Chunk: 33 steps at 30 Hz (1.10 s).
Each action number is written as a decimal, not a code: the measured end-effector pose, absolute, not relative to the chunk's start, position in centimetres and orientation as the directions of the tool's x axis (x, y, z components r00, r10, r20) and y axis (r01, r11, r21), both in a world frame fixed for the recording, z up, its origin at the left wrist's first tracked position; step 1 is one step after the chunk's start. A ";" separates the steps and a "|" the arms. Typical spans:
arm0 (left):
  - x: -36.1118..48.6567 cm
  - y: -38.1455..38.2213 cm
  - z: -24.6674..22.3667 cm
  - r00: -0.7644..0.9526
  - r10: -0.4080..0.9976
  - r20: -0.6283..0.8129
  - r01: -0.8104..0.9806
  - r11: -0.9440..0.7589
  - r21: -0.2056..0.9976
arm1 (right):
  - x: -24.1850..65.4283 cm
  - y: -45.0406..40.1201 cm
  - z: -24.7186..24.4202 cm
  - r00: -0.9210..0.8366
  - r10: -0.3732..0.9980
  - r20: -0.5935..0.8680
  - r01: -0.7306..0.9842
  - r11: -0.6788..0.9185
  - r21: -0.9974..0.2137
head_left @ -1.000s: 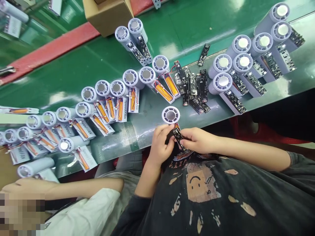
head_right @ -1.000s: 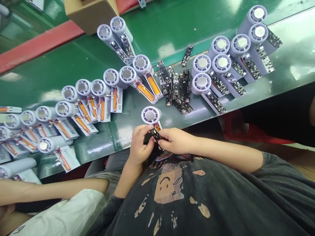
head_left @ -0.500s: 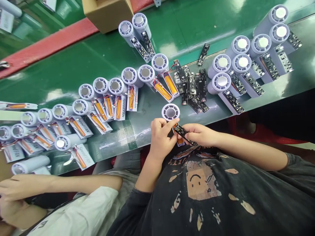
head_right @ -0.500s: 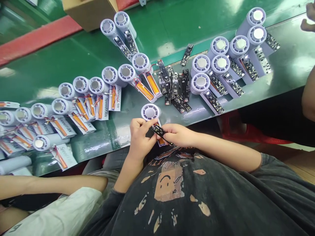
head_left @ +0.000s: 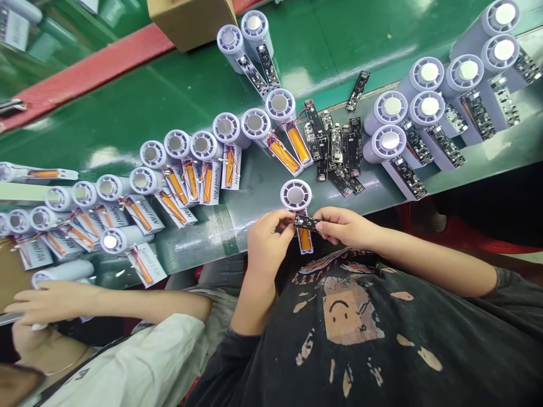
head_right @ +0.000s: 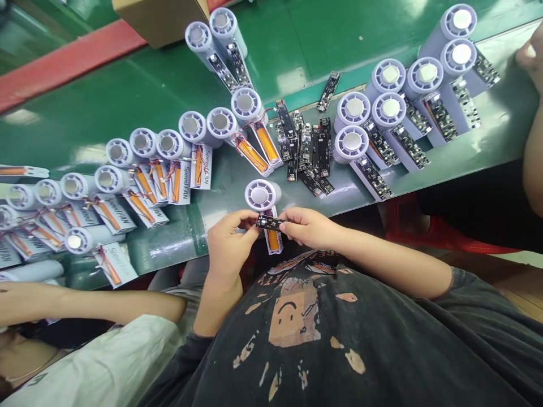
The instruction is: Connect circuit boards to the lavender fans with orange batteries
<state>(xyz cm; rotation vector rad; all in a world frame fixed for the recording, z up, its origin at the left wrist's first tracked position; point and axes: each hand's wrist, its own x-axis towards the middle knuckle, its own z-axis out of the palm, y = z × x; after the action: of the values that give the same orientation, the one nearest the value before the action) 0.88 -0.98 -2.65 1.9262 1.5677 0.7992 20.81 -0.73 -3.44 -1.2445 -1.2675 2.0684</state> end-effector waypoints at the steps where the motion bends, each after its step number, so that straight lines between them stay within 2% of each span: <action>1: 0.8 -0.8 -2.4 0.169 0.981 0.093 0.671 -0.184 0.718 | 20.8 -0.8 -3.5 -0.504 0.714 -0.486 0.104 -0.508 -0.855; 4: 0.5 -0.8 -2.0 0.218 0.972 0.083 0.662 -0.210 0.719 | 20.8 -1.1 -3.6 -0.473 0.719 -0.509 0.117 -0.521 -0.845; 8: 0.4 -1.0 -2.4 0.272 0.949 0.161 0.630 -0.303 0.715 | 21.2 -1.2 -3.3 -0.492 0.716 -0.495 0.105 -0.516 -0.850; 12: 1.3 -0.7 -2.6 0.317 0.918 0.239 0.699 -0.396 0.595 | 21.3 -0.9 -2.9 -0.597 0.636 -0.489 0.116 -0.535 -0.837; 15: 1.9 -0.5 -2.2 0.357 0.899 0.253 0.758 -0.437 0.484 | 21.2 -0.6 -2.9 -0.561 0.650 -0.513 0.116 -0.552 -0.826; 20: 1.6 -1.6 -1.7 0.316 0.913 0.260 0.760 -0.407 0.507 | 21.1 -0.7 -3.2 -0.491 0.688 -0.535 0.092 -0.570 -0.817; 24: 1.5 -2.5 -2.1 0.375 0.892 0.252 0.798 -0.449 0.401 | 21.2 -0.8 -3.3 -0.509 0.668 -0.543 0.048 -0.607 -0.793; 26: 1.8 -2.4 -2.6 0.354 0.895 0.273 0.819 -0.437 0.371 | 21.0 -0.8 -3.2 -0.529 0.643 -0.554 0.094 -0.604 -0.791; 29: 1.9 -1.9 -3.2 0.295 0.911 0.288 0.812 -0.398 0.427 | 20.7 -0.7 -3.0 -0.528 0.640 -0.558 0.206 -0.541 -0.815; 33: 1.7 -1.3 -3.4 0.120 0.977 0.176 0.700 -0.209 0.683 | 20.5 -0.8 -2.8 -0.477 0.689 -0.546 0.295 -0.459 -0.838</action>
<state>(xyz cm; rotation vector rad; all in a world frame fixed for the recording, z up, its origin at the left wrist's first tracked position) 1.74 -1.26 -3.37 1.9687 1.6204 0.8503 20.51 -0.81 -2.79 -1.4198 -1.4455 2.0165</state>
